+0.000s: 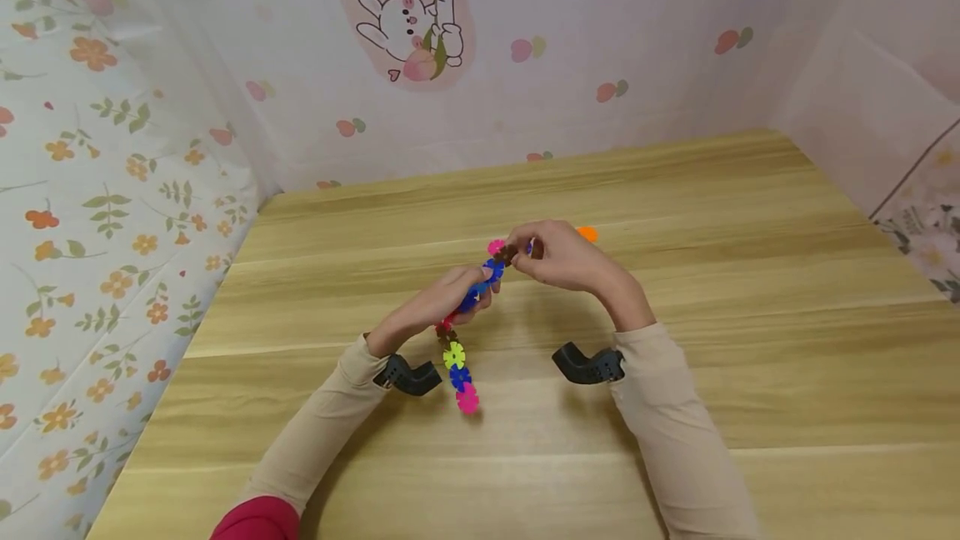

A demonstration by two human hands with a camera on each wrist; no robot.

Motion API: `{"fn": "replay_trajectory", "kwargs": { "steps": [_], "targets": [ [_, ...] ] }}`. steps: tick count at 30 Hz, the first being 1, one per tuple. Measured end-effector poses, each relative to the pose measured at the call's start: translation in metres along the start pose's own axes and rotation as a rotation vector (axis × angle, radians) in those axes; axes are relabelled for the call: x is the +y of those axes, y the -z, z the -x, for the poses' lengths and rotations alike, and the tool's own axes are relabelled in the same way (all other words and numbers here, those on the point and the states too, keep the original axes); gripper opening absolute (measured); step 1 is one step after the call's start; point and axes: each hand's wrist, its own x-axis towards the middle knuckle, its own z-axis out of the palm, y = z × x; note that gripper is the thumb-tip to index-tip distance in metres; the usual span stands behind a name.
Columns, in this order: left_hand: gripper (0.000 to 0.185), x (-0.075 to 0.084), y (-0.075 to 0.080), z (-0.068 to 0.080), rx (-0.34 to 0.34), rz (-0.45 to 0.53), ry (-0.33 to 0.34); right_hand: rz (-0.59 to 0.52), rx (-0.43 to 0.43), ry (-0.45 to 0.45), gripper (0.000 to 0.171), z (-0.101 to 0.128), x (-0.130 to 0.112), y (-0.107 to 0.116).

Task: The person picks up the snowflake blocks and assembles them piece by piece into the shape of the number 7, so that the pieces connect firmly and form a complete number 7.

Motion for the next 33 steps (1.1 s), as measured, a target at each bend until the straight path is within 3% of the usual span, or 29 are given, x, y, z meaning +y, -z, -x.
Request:
{"fn": "replay_trajectory", "kwargs": {
  "steps": [7,13,21,27,33],
  "targets": [
    [0.022,0.001,0.003,0.008,0.075,0.095,-0.048,-0.053,0.065,-0.087,0.028,0.005,0.011,0.01],
    [0.02,0.002,0.006,0.009,0.152,0.182,-0.051,0.013,0.177,-0.272,0.029,0.021,0.046,0.026],
    [0.021,0.005,0.007,0.004,0.127,0.178,-0.069,0.092,0.19,-0.445,0.031,0.027,0.088,0.025],
    [0.024,0.008,0.009,0.008,0.095,0.166,-0.067,0.08,0.168,-0.473,0.037,0.016,0.109,0.019],
    [0.034,0.009,0.008,0.007,0.125,0.133,-0.077,0.116,0.18,-0.492,0.044,0.003,0.113,0.019]
  ]
}}
